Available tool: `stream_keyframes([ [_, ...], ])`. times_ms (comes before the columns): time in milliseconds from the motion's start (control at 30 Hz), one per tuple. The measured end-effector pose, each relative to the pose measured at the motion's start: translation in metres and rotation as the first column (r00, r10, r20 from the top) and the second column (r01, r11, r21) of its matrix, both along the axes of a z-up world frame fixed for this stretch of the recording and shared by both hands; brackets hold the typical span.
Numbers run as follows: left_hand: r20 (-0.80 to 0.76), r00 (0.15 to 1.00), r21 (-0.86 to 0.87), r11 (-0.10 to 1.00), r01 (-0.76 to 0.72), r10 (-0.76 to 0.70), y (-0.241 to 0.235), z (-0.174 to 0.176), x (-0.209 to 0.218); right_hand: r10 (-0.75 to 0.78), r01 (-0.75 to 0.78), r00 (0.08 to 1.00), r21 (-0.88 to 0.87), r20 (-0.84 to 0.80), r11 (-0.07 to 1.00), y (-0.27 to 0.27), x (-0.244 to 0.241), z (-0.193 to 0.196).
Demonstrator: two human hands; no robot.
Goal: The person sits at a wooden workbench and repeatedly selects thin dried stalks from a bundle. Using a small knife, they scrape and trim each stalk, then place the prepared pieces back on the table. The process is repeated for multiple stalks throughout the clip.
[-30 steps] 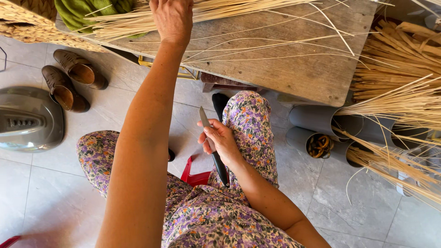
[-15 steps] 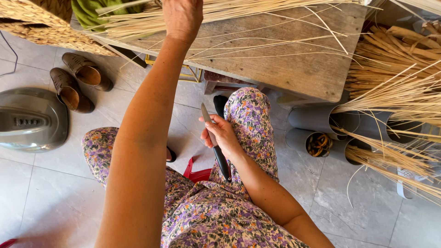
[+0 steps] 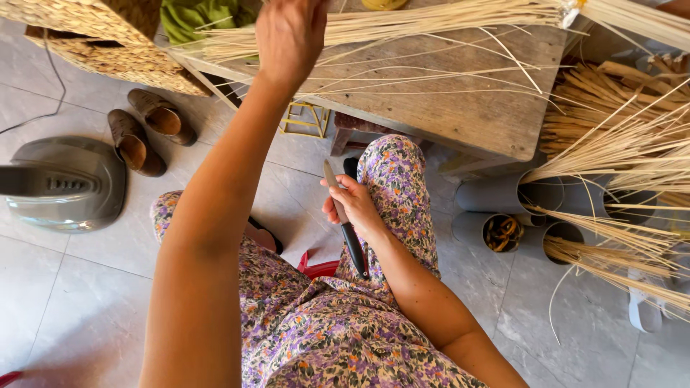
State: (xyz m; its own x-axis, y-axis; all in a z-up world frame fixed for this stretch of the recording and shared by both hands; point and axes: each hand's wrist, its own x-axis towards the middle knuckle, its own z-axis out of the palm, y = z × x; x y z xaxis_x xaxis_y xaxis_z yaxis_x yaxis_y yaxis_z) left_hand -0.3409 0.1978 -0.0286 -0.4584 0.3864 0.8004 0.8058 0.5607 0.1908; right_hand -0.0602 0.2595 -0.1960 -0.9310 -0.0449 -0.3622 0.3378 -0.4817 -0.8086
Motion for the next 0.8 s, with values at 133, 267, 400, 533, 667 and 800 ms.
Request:
stream_keyframes([
  [133, 0.371, 0.913, 0.127, 0.983, 0.130, -0.168, -0.052, 0.021, 0.078, -0.013, 0.017, 0.995, 0.029, -0.103, 0.999, 0.002, 0.003, -0.004],
  [267, 0.523, 0.842, 0.097, 0.991, 0.095, -0.133, -0.103, 0.030, 0.144, -0.091, 0.090, 0.990, -0.014, -0.112, 0.996, 0.004, 0.006, 0.018],
  [400, 0.820, 0.568, 0.083, 0.997, -0.002, -0.067, -0.151, 0.031, 0.194, -0.051, 0.043, 0.990, -0.061, -0.133, 0.997, 0.008, 0.020, 0.070],
  [533, 0.873, 0.476, 0.123, 0.992, 0.002, -0.109, -0.191, 0.020, 0.240, 0.043, -0.050, 0.970, -0.023, -0.240, 0.998, 0.006, 0.037, 0.119],
  [667, 0.920, 0.387, 0.050, 0.998, 0.039, -0.062, -0.223, 0.016, 0.271, 0.051, -0.044, 0.961, 0.032, -0.271, 0.999, 0.000, 0.041, 0.149],
  [800, 0.877, 0.417, 0.188, 0.969, 0.160, -0.238, -0.245, 0.021, 0.292, 0.032, -0.003, 0.949, 0.091, -0.314, 0.996, -0.011, 0.045, 0.162],
])
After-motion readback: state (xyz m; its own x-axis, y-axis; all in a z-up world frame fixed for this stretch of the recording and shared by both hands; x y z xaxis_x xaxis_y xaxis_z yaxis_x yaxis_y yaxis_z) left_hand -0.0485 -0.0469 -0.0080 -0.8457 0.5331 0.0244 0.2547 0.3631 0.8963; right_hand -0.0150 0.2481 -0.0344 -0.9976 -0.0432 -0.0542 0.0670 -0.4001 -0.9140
